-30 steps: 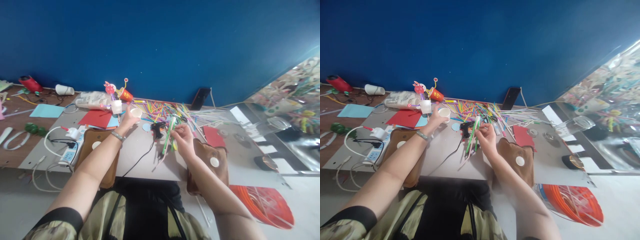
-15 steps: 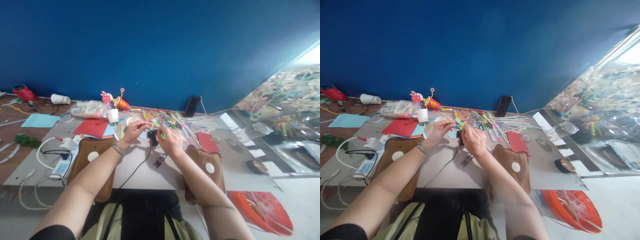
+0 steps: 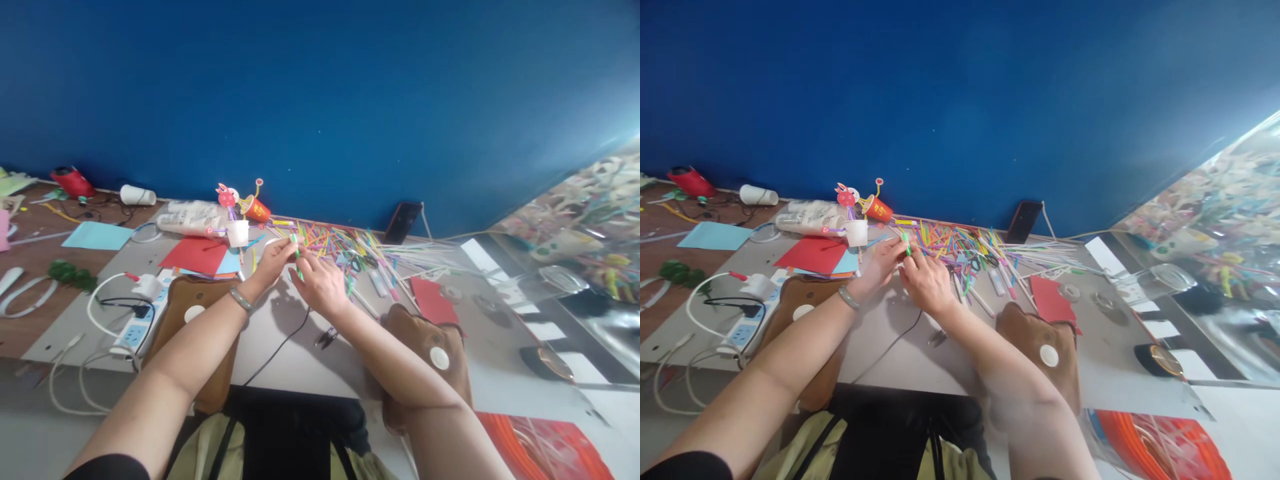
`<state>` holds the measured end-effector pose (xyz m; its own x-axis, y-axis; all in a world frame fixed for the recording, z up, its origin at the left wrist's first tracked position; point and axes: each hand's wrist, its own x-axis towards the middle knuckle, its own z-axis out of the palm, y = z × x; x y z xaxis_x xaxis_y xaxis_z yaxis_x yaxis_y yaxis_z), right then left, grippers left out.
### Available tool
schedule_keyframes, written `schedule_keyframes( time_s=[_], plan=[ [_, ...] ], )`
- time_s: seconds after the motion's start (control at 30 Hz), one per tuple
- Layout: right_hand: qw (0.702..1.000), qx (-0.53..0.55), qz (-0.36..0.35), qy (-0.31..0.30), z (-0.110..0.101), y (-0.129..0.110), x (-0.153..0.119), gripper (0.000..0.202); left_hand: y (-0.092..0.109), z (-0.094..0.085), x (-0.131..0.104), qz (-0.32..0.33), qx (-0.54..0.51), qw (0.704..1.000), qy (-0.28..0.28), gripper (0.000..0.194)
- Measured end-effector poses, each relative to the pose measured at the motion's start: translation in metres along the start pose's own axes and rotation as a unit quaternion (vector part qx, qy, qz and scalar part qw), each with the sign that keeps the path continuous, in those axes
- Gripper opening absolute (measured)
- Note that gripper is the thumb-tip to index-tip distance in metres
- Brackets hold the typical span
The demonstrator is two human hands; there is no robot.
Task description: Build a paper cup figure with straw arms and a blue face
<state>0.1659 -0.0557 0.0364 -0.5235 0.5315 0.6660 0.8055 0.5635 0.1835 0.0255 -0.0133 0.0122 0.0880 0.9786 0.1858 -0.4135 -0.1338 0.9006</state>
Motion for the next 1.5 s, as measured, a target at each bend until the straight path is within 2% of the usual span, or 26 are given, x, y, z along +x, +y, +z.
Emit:
schedule_keyframes(
  time_s=[0.1, 0.23, 0.33, 0.57, 0.7, 0.8, 0.97, 1.07, 1.17, 1.27, 1.5],
  plan=[
    [0.988, 0.126, 0.094, 0.004, -0.006, 0.007, 0.008, 0.016, 0.002, 0.000, 0.003, -0.033, -0.068, 0.997, 0.016, 0.020],
    [0.934, 0.277, 0.226, 0.014, -0.010, 0.018, 0.016, 0.012, 0.007, 0.003, 0.004, -0.044, -0.157, 0.986, 0.031, 0.014],
    [0.895, 0.353, 0.271, 0.031, -0.006, 0.021, 0.016, 0.012, 0.015, 0.006, 0.001, -0.076, -0.158, 0.984, 0.017, 0.017],
    [0.831, 0.448, 0.328, 0.026, 0.006, 0.025, 0.011, 0.012, 0.018, 0.010, -0.004, -0.055, -0.062, 0.996, -0.036, 0.031],
    [0.783, 0.511, 0.355, 0.031, 0.006, 0.026, 0.012, 0.022, 0.010, 0.010, -0.005, -0.053, -0.030, 0.997, -0.054, 0.032],
    [0.757, 0.541, 0.365, 0.028, 0.005, 0.026, 0.014, 0.032, 0.005, 0.009, -0.008, -0.039, 0.037, 0.997, -0.054, 0.036],
    [0.765, 0.526, 0.370, 0.037, 0.003, 0.025, 0.014, 0.038, 0.003, 0.011, -0.016, 0.013, 0.120, 0.991, -0.053, 0.034],
    [0.776, 0.509, 0.370, 0.036, 0.001, 0.023, 0.014, 0.030, 0.004, 0.012, -0.018, 0.038, 0.158, 0.985, -0.066, 0.036],
    [0.769, 0.523, 0.366, 0.028, 0.000, 0.021, 0.013, 0.018, 0.003, 0.010, -0.018, 0.046, 0.170, 0.983, -0.057, 0.035],
    [0.741, 0.558, 0.372, 0.028, 0.002, 0.021, 0.013, 0.019, 0.002, 0.008, -0.016, 0.043, 0.161, 0.985, -0.053, 0.034],
    [0.639, 0.653, 0.407, 0.006, 0.013, 0.030, 0.011, 0.033, 0.009, 0.009, -0.013, 0.014, 0.106, 0.992, -0.066, 0.036]
  ],
)
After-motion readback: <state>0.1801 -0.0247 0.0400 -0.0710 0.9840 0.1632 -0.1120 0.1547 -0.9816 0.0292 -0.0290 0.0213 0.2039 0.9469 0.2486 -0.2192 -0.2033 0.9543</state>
